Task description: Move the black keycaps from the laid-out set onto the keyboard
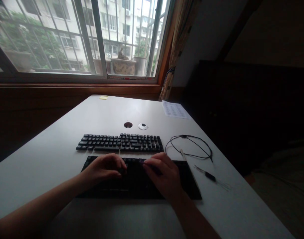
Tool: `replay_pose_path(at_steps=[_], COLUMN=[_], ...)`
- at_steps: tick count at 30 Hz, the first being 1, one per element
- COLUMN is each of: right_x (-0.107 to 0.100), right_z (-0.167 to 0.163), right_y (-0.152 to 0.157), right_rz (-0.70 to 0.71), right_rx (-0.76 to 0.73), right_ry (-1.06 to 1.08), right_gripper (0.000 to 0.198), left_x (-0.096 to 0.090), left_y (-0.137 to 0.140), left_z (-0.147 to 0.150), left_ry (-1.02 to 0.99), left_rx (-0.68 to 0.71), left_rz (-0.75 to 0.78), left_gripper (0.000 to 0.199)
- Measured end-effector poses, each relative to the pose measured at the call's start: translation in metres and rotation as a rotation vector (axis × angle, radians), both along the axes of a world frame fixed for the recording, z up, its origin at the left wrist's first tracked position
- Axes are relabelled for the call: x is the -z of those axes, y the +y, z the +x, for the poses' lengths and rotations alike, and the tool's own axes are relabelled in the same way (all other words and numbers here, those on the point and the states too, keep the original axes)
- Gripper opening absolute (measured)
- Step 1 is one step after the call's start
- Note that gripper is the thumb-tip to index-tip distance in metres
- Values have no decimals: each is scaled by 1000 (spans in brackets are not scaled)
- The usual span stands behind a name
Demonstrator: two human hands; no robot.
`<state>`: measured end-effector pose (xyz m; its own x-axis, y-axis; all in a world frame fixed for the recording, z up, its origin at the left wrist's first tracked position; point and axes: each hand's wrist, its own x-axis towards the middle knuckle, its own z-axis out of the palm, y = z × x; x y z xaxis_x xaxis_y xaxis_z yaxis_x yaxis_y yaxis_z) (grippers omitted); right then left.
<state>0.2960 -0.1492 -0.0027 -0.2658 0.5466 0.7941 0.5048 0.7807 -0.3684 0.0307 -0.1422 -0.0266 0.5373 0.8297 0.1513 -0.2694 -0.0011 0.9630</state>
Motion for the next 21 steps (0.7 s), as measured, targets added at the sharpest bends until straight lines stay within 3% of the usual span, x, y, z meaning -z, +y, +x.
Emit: replay_pose_path(at_steps=[5, 12, 21], right_x=[12, 20, 24], right_z=[-21, -28, -26], right_y=[-9, -9, -7], right_rz=[-36, -39, 3], right_rx=[-163, -197, -283], right_ry=[-18, -107, -183], right_gripper=[19, 18, 31], left_x=[2, 11, 12], left_y=[-2, -4, -2], left_z=[4, 7, 5], left_ry=[55, 179, 121], left_rx=[7, 19, 23], left_rz=[0, 13, -60], left_gripper=[25, 26, 26])
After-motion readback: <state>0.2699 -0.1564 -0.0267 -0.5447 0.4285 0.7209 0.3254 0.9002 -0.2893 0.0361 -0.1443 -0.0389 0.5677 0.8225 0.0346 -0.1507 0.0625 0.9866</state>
